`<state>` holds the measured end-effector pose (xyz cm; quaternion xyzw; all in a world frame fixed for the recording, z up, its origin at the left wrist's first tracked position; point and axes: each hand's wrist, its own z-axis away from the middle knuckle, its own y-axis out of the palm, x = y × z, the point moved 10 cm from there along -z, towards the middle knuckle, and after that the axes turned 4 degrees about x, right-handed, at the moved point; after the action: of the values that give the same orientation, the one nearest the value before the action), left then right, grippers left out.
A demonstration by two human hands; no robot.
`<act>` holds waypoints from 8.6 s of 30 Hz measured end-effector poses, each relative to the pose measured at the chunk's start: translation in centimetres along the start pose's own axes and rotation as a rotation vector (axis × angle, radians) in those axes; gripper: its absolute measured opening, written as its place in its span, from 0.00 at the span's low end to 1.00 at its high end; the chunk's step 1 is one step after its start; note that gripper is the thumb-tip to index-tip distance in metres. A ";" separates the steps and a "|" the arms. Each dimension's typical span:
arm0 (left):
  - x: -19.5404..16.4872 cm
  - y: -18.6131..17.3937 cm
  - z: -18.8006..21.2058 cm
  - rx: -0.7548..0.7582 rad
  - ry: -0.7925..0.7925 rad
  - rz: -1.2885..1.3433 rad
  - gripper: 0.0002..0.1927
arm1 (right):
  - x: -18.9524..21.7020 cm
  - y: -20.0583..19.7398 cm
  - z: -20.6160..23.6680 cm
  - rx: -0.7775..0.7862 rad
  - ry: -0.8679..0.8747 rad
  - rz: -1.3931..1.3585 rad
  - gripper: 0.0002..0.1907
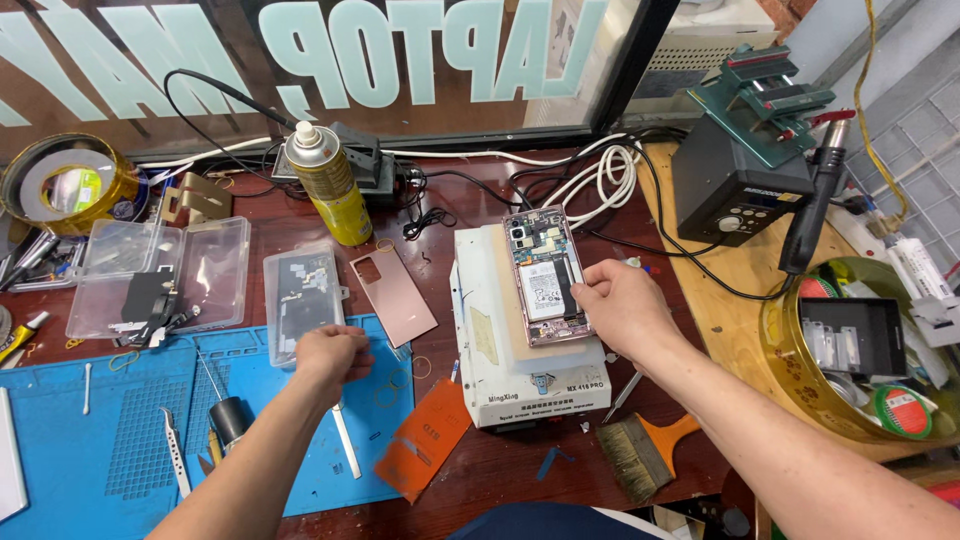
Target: The person handles multiple smartphones and their components on a cluttered workbench. They remove a protective film from a white phone back, open a pink phone to expose internal components, and manipulate small parts and tools. The person also handles a black phone and various disassembled pieces, placing them into plastic containers.
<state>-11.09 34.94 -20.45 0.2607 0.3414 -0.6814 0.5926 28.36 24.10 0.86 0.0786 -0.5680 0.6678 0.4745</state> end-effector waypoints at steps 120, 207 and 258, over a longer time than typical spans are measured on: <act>-18.1 18.5 23.3 0.515 0.528 0.100 0.46 | -18.2 3.2 -4.6 0.128 -0.243 0.599 0.16; -22.5 11.7 30.8 0.135 1.239 -0.427 0.43 | 14.8 -6.1 11.9 -0.092 -0.743 -0.477 0.04; -21.8 13.4 30.5 0.111 1.171 -0.611 0.51 | 11.0 -5.1 8.4 0.078 -0.641 -0.724 0.02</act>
<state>7.14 24.18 13.27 0.5097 0.6300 -0.5812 0.0749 22.49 22.63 14.25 0.4907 -0.5964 0.4228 0.4742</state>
